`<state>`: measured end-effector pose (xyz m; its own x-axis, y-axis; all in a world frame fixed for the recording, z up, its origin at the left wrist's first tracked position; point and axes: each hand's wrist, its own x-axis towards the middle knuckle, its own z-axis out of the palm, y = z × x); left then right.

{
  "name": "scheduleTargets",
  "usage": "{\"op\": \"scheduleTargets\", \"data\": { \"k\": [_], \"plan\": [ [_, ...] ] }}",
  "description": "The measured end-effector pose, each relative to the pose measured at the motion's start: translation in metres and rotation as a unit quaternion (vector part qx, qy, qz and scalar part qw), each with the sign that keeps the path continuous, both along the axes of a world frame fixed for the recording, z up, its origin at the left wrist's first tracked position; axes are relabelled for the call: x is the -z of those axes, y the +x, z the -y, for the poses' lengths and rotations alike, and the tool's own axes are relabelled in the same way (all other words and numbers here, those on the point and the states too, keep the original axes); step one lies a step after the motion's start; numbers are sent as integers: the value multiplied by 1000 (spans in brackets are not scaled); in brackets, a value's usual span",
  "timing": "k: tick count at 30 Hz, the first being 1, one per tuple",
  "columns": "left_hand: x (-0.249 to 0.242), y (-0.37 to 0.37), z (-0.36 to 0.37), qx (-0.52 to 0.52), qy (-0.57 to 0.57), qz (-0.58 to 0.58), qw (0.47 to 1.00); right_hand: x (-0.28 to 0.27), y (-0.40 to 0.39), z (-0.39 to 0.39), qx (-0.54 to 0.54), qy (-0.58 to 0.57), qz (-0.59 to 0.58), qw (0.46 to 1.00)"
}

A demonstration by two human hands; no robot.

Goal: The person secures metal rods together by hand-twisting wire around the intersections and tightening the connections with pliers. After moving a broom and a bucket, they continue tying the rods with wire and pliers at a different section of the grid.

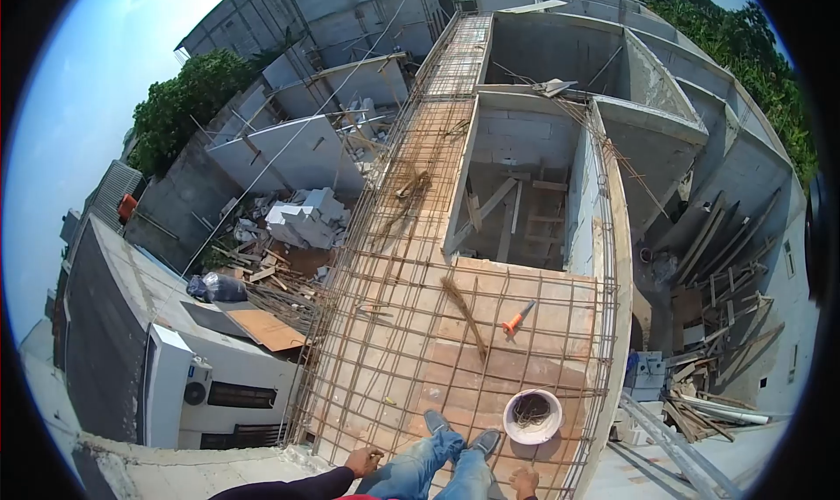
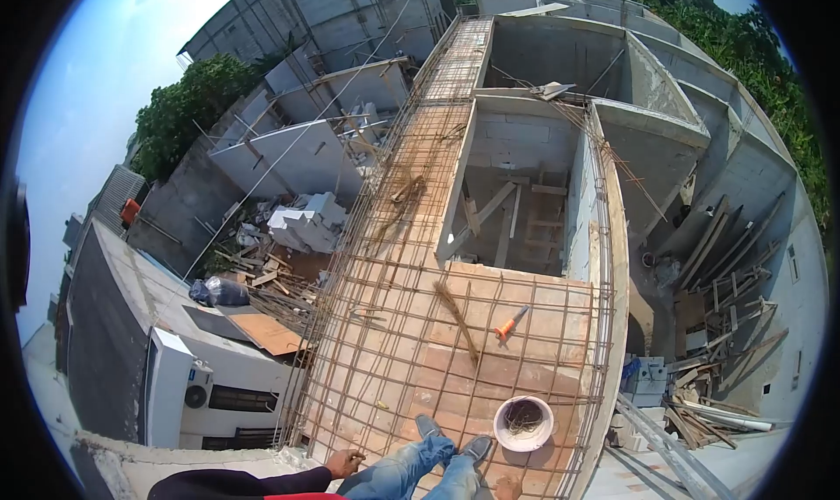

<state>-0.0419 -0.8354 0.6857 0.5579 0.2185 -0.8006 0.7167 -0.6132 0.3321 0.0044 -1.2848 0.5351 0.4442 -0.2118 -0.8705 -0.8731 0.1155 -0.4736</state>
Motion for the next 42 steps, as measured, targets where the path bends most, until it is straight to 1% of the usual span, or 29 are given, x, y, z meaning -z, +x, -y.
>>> {"op": "scheduleTargets", "data": {
  "k": [1,2,4,5,6,7,8,9,10,11,13,14,15,17,18,20,21,22,24,25,27,28,30,32,35,36,38,40,42],
  "plan": [
    [9,-3,8,48,39,66,996,17,-10,9,15,1,-1,1000],
    [1,6,19,36,46,33,998,48,-26,19,24,-5,-4,1000],
    [-11,20,39,77,81,56,992,117,-51,33,-51,-94,-2,994],
    [-2,19,41,117,95,76,986,120,-50,33,-9,-84,6,996],
    [6,16,44,104,77,99,987,129,-46,35,-76,-145,-51,985],
    [15,13,44,128,77,96,984,176,-63,46,-195,-222,-10,955],
    [19,10,43,178,66,108,976,145,-44,34,-208,-355,80,908],
    [24,13,51,164,71,72,981,105,-8,23,-90,-337,46,936],
    [29,14,57,140,40,35,989,151,-13,34,-176,-307,-55,934],
    [45,2,52,178,42,19,983,177,-9,35,-164,-316,-73,931],
    [77,-31,39,213,47,-3,976,185,23,32,-66,-292,-71,952],
    [92,-49,31,234,58,0,971,182,46,31,-29,-284,-131,949],
    [112,-58,26,252,71,8,965,228,36,35,16,-305,-89,948],
    [104,-58,34,244,108,-53,962,276,39,36,121,-294,-102,943],
    [115,-55,41,238,134,-78,959,337,24,42,123,-339,-122,925],
    [121,-74,27,218,115,-74,966,312,52,42,236,-140,-160,948],
    [122,-79,25,228,119,-86,963,324,46,43,273,-74,-152,947],
    [131,-81,26,236,121,-93,960,361,32,41,364,-53,-126,921],
    [139,-87,23,224,121,-85,963,379,22,32,401,-22,-86,912],
    [139,-90,21,222,118,-74,965,385,16,28,394,-16,-92,914],
    [133,-88,21,221,118,-83,964,334,29,17,427,-17,-43,903],
    [137,-84,21,225,110,-75,965,325,25,12,427,-16,-40,903],
    [141,-86,19,217,107,-73,967,309,8,6,493,6,4,870],
    [144,-86,19,205,104,-72,971,308,-40,-1,547,-22,-24,836],
    [140,-87,23,237,116,-47,963,292,-113,-19,608,-48,-22,792],
    [139,-84,24,250,125,-72,957,294,-140,-26,631,-76,-25,772],
    [141,-81,24,247,151,-106,951,319,-213,-29,679,-25,-25,734],
    [141,-81,25,197,110,-81,971,341,-262,-35,674,-11,-35,738],
    [140,-77,26,182,128,-92,971,353,-274,-54,670,9,-50,741]
  ]
}}
